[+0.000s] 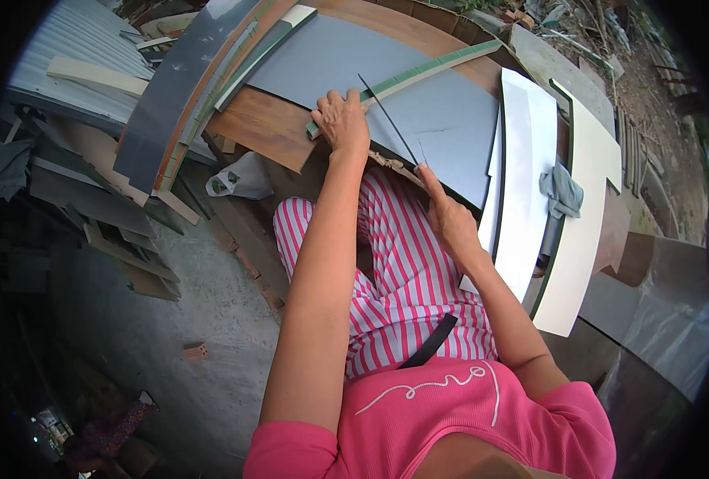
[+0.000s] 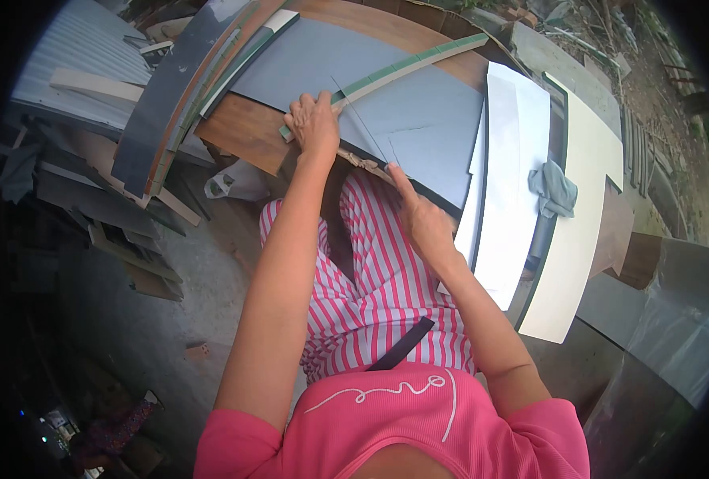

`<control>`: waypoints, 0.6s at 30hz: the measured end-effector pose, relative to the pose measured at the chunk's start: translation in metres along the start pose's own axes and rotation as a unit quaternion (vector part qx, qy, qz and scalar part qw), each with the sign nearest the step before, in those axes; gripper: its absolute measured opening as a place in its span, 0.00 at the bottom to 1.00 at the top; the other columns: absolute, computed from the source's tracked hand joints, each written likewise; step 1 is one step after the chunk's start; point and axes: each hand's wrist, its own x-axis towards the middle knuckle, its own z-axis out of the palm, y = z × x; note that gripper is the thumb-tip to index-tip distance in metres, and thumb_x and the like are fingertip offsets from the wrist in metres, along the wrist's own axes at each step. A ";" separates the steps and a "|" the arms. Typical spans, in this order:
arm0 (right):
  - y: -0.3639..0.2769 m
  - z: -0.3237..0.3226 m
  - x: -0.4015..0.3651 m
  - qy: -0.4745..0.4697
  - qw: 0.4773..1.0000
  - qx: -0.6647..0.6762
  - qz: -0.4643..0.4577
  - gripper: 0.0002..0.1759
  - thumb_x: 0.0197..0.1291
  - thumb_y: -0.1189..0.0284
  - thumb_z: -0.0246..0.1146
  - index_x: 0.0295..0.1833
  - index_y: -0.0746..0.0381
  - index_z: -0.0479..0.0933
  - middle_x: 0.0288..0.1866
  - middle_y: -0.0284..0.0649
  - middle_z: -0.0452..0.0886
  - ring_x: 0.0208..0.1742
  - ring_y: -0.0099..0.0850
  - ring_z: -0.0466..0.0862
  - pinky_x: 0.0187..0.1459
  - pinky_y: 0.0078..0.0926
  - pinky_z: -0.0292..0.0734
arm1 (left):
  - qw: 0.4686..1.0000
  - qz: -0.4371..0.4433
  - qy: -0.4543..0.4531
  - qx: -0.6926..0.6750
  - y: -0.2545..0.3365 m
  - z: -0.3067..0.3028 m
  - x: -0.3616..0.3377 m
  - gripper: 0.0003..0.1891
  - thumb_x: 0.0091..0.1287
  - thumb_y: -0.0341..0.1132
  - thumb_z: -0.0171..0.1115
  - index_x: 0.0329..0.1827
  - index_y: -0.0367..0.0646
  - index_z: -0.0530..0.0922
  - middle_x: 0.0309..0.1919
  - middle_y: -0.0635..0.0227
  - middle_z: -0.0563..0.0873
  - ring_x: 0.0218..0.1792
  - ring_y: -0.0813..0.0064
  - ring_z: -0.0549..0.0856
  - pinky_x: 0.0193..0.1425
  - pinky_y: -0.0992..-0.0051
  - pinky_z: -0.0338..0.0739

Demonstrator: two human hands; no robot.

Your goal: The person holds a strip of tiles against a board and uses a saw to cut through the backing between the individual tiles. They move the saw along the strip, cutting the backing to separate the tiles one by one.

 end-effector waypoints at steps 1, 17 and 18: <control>0.010 0.008 -0.015 0.057 0.997 -0.004 -0.043 0.40 0.64 0.78 0.52 0.78 0.45 0.47 0.30 0.55 0.82 0.30 0.49 0.85 0.34 0.48 0.79 | 1.000 0.004 0.006 -0.003 -0.001 0.001 0.000 0.10 0.59 0.37 0.67 0.42 0.47 0.80 0.40 0.57 0.79 0.48 0.53 0.76 0.51 0.58 0.64; -0.028 0.003 0.083 0.070 0.995 0.033 -0.069 0.40 0.62 0.76 0.54 0.77 0.45 0.49 0.31 0.55 0.83 0.32 0.54 0.84 0.34 0.52 0.78 | 1.000 -0.020 -0.005 0.004 0.002 -0.011 -0.004 0.08 0.60 0.33 0.65 0.41 0.47 0.80 0.41 0.59 0.79 0.49 0.57 0.76 0.52 0.60 0.65; -0.020 0.000 0.055 0.050 0.997 0.026 -0.054 0.40 0.62 0.77 0.54 0.78 0.45 0.48 0.30 0.54 0.83 0.30 0.53 0.84 0.33 0.51 0.78 | 1.000 -0.021 -0.011 0.004 0.002 -0.011 -0.007 0.08 0.60 0.33 0.65 0.41 0.47 0.80 0.41 0.59 0.79 0.49 0.57 0.76 0.52 0.60 0.65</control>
